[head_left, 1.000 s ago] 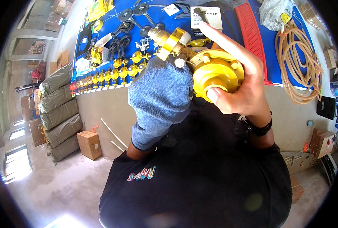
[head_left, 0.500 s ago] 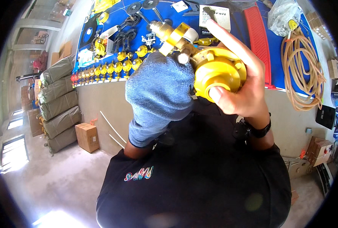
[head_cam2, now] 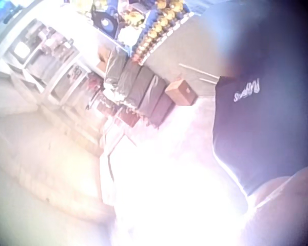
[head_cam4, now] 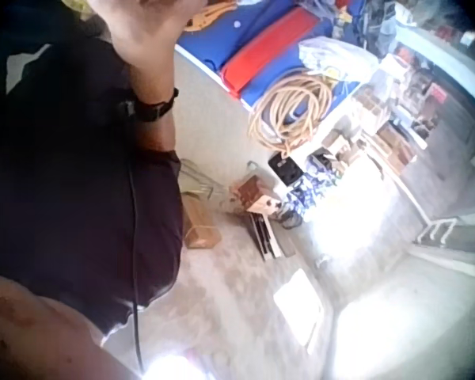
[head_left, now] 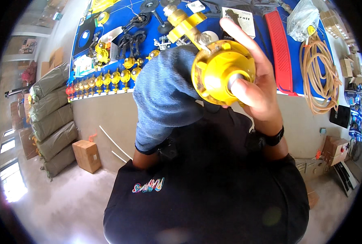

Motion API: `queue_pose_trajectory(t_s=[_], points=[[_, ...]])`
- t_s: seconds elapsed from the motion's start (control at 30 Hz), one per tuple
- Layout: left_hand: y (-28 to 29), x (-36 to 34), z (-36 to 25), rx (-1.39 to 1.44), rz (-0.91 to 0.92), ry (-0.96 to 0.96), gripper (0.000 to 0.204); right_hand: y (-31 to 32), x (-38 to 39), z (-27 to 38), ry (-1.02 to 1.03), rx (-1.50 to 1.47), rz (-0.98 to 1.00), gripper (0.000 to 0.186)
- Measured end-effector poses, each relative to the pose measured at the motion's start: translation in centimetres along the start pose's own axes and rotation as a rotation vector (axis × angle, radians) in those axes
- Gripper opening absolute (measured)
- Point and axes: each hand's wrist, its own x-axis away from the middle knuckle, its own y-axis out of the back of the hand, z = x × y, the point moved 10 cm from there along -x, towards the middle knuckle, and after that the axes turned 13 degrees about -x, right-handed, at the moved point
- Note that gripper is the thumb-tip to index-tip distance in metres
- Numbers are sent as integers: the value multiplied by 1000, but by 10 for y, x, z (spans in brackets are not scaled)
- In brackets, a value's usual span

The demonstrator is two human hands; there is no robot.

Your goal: The person wipes the exterior of a yellow gas regulator using a blue cloth, handling the regulator by its metal components and body to reach different sides.

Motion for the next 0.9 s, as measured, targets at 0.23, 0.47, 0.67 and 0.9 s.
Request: queue_pose_trajectory(t_s=[0.23,0.47,0.67,0.9], points=[[-22,-3,97,292,-132,-17,63,-41,-62,-69,-28,-490,-308,59],[-31,8,182,522,-173,11,79,-108,-115,-107,-28,-597,-204,42],[-56,21,234,717,93,199,65,-138,-142,-125,19,-589,-251,36],[-34,46,246,577,-215,245,31,-160,-155,-126,122,-621,-238,35]])
